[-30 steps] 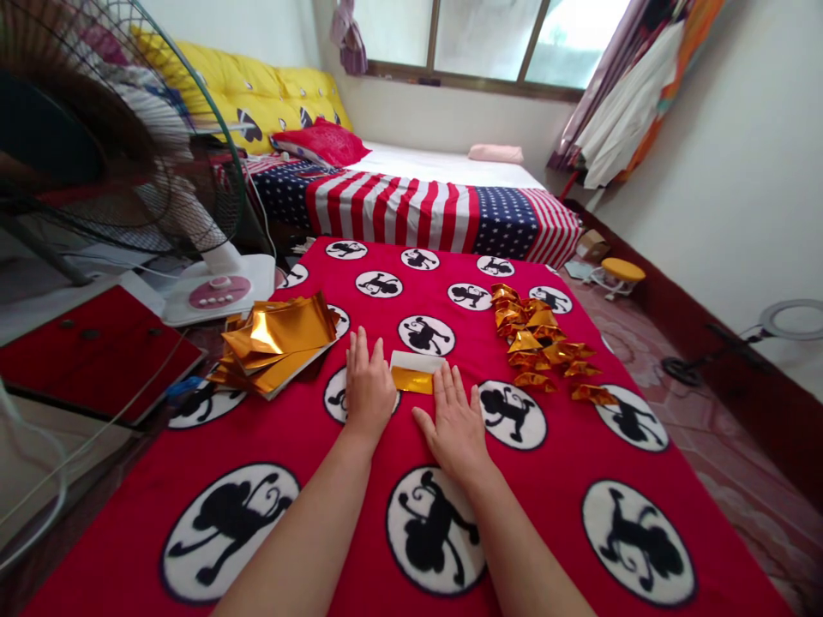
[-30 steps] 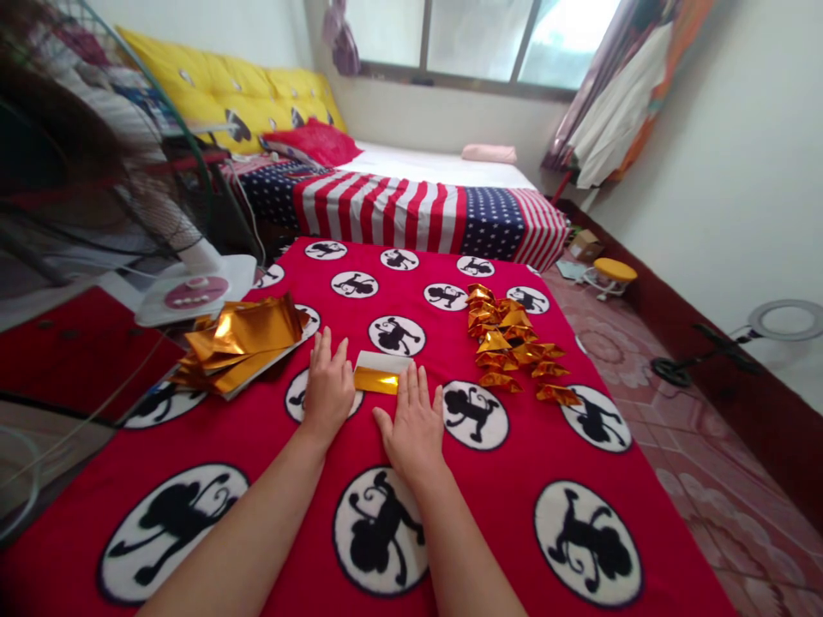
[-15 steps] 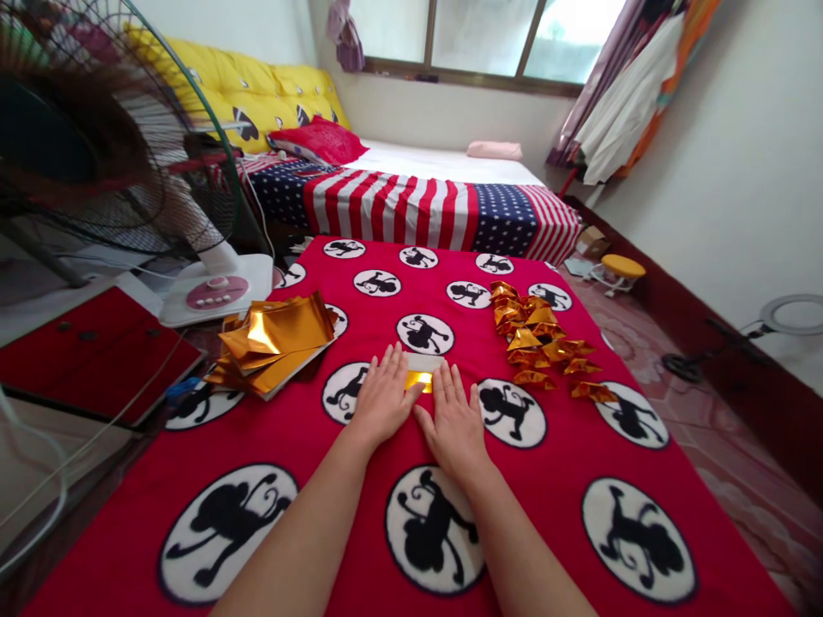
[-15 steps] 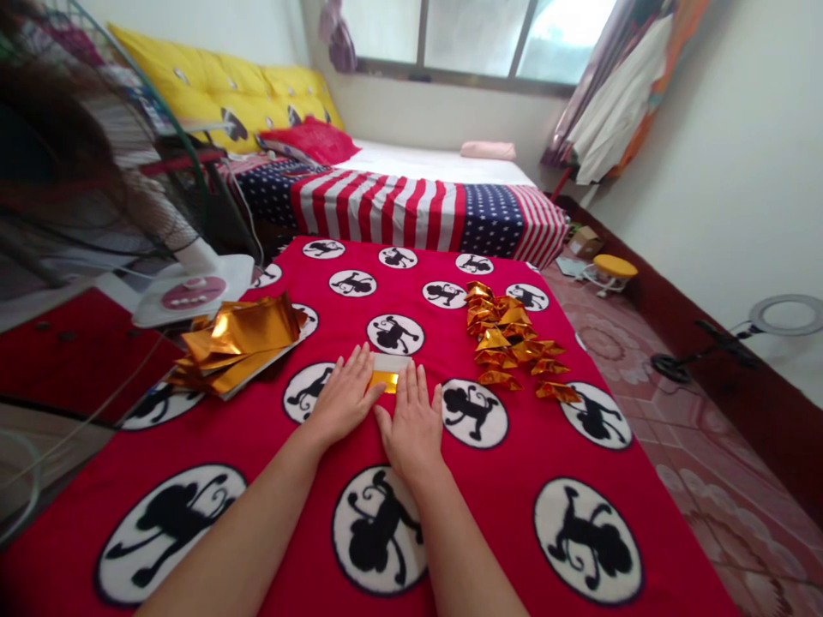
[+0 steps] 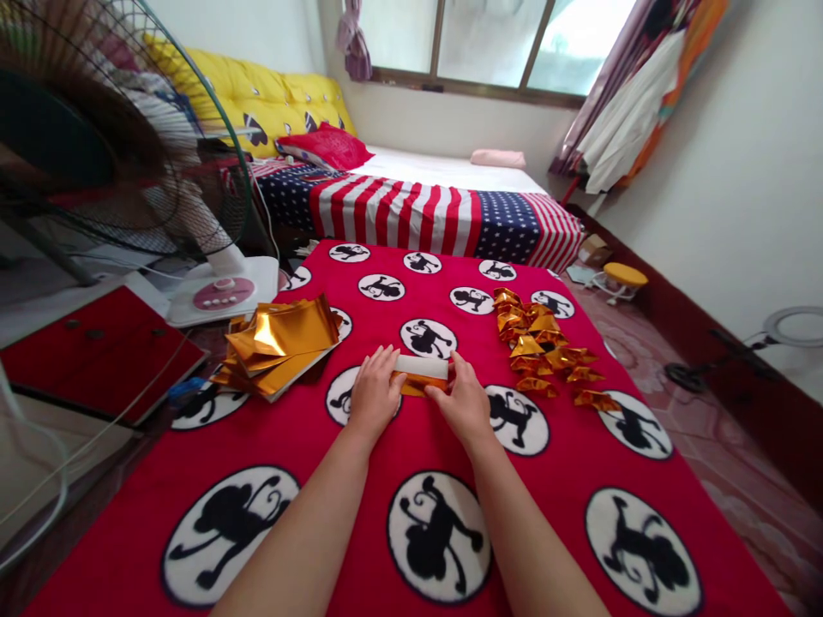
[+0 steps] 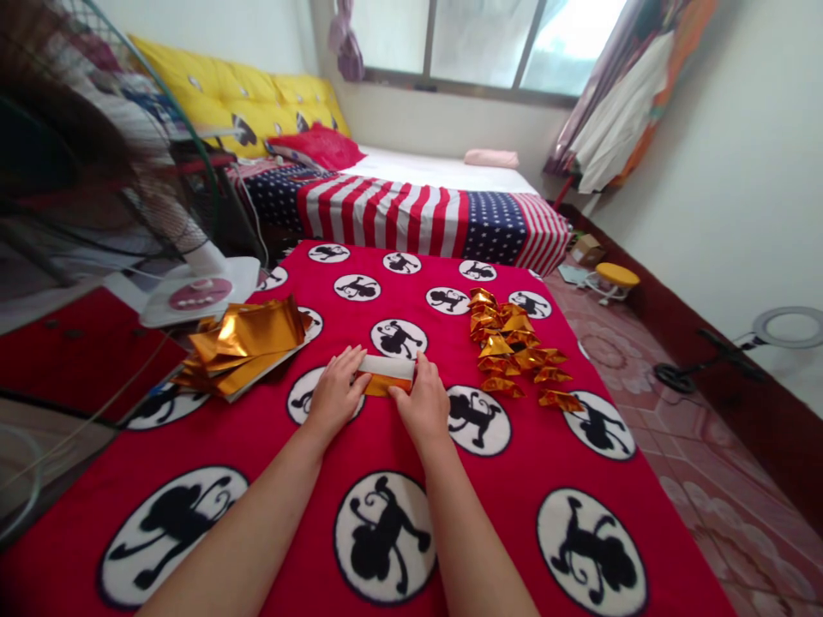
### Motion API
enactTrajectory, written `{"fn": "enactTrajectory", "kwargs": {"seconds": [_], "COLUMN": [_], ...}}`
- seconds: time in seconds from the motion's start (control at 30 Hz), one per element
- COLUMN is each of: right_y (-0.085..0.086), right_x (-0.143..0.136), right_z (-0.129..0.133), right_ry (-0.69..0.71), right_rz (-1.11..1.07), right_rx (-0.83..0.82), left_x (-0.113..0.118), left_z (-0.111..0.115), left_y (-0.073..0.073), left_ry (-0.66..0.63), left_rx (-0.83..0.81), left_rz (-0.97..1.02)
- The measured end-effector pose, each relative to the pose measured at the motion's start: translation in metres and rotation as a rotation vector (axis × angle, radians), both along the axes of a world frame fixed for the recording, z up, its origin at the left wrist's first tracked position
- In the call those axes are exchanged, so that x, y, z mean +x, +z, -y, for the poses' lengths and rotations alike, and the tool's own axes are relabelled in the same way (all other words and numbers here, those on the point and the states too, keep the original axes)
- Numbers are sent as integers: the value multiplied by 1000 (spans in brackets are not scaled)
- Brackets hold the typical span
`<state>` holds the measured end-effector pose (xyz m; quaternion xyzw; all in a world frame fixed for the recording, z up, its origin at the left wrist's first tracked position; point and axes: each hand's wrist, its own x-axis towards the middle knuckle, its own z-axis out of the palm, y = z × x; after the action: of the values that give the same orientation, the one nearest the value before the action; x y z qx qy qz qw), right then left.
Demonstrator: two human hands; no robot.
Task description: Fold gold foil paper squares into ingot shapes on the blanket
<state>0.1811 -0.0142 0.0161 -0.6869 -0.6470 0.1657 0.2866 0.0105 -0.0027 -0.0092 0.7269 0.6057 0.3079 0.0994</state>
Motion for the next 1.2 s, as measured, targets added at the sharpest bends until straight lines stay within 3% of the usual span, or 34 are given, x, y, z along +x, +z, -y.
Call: {"fn": "enactTrajectory", "kwargs": {"seconds": [0.13,0.27,0.5,0.7,0.93,1.13,1.2], "right_y": [-1,-7,-12,-7,-11,-15,-16], "right_x": [-1,0,1,-14,-19,-8,-7], "right_z": [-3,2,5,12,15,14,14], "right_ry": [-46,-68,-129,-101,-25,-10,31], "right_rz": [-116,-220,-777,-1042,-948,-413,-323], "right_rx": [-82,-45,23,-84,-137,105,138], "left_x": [-1,0,1,5,5,5,5], "left_z": [-1,-1,-1,2,3,4,5], "left_y": [-2,-1,6,8,10,12,12], "left_ry": [-8,27,121,42,2,-62,-112], "left_rx": [24,44,78,61,46,59,63], "left_rz": [42,104,254,209,186,133,110]}}
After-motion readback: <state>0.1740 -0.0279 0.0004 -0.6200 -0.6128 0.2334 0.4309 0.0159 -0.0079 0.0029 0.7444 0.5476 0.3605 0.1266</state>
